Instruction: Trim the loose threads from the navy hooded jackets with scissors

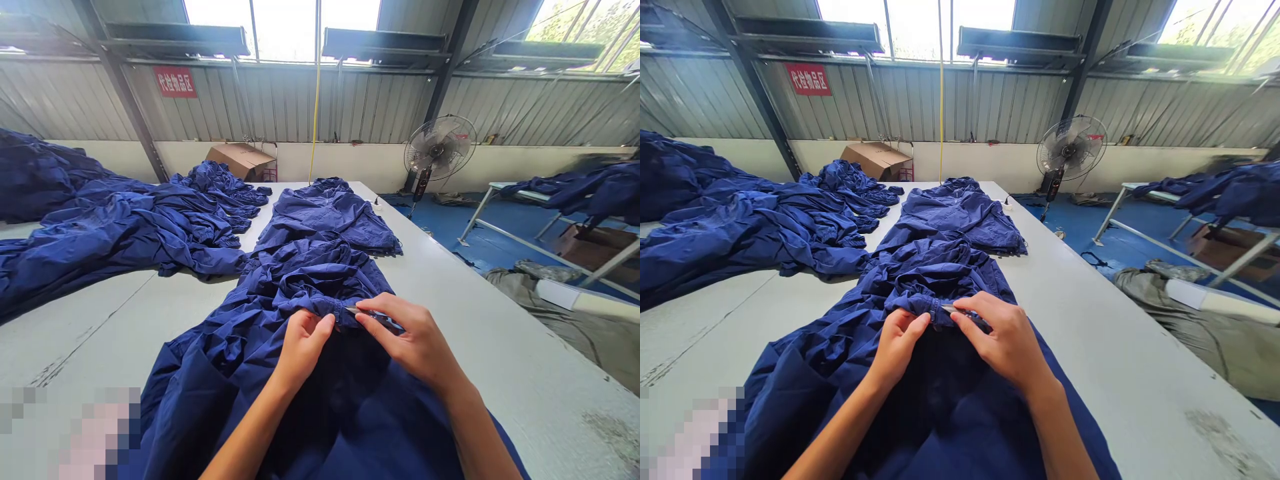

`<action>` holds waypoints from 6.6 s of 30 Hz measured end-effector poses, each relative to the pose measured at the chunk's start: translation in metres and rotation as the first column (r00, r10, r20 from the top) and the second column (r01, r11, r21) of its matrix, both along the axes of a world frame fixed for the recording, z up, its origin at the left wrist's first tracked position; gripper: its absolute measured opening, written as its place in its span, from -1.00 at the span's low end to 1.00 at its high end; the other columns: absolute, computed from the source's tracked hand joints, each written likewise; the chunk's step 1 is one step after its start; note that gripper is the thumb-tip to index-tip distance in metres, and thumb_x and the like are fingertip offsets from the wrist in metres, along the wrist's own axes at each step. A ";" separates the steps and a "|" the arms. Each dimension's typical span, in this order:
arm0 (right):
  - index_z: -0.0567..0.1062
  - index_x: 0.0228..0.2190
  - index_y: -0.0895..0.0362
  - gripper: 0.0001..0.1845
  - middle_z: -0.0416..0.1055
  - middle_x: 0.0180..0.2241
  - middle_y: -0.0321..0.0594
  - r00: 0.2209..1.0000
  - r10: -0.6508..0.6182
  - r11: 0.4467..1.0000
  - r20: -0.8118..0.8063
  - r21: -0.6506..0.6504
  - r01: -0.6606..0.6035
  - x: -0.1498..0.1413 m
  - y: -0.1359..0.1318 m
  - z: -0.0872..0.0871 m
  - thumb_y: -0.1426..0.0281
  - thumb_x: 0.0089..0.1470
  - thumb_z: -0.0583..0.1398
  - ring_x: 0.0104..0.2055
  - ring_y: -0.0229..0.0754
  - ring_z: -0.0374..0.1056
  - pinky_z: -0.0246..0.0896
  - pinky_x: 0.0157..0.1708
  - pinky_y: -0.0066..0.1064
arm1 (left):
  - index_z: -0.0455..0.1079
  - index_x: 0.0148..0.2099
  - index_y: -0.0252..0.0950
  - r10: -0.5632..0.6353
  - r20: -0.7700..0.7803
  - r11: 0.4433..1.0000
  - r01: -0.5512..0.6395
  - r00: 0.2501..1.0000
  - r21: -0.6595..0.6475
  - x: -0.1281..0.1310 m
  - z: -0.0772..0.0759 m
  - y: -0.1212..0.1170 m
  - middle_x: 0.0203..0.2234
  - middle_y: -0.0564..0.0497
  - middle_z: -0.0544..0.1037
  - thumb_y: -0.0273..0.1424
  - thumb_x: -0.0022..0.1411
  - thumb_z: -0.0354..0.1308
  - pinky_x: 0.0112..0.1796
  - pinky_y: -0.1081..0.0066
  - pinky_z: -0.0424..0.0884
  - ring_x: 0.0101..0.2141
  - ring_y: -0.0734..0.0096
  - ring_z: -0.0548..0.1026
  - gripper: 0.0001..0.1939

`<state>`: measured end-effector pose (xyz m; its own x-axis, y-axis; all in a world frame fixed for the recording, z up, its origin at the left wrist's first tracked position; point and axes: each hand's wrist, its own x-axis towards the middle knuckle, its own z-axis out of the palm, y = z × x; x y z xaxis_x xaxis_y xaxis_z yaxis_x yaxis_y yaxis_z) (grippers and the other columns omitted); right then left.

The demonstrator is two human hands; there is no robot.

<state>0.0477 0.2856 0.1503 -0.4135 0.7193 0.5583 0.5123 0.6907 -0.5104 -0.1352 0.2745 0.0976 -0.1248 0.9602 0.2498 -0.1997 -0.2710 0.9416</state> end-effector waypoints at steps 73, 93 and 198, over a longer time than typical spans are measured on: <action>0.41 -0.35 0.11 -0.57 0.12 -0.65 -0.53 0.588 -0.385 0.912 -0.712 -0.389 0.128 0.007 0.024 -0.010 0.05 -0.03 0.36 -0.67 -0.43 -0.01 -0.06 -0.70 -0.57 | 0.51 -0.44 -0.33 -0.001 -0.110 0.997 0.009 0.994 0.071 0.001 0.000 -0.002 -0.52 -0.02 0.62 -0.30 0.16 0.20 -0.35 0.42 0.47 -0.45 0.33 0.55 -0.78; 0.52 -0.06 0.02 -0.74 0.49 -0.21 -0.24 0.997 -0.051 0.999 -0.057 0.012 0.052 0.000 -0.009 0.011 0.28 0.23 0.20 -0.16 -0.19 0.43 0.34 -0.14 -0.38 | 0.54 -0.32 -0.34 -0.040 -0.023 0.995 0.042 0.999 0.088 0.000 0.000 -0.002 -0.43 -0.09 0.67 -0.07 0.19 0.24 -0.25 0.33 0.52 -0.35 0.21 0.62 -0.61; 0.58 -0.13 0.09 -0.81 0.56 -0.29 -0.22 0.980 0.081 0.884 0.181 0.442 -0.155 0.001 -0.004 0.009 0.41 0.18 0.29 -0.30 -0.24 0.43 0.26 -0.25 -0.37 | 0.52 -0.20 -0.27 -0.008 -0.258 0.978 0.061 0.966 0.198 -0.012 -0.031 -0.010 -0.37 -0.04 0.56 0.01 0.36 -0.04 -0.19 0.38 0.43 -0.34 0.33 0.44 -0.51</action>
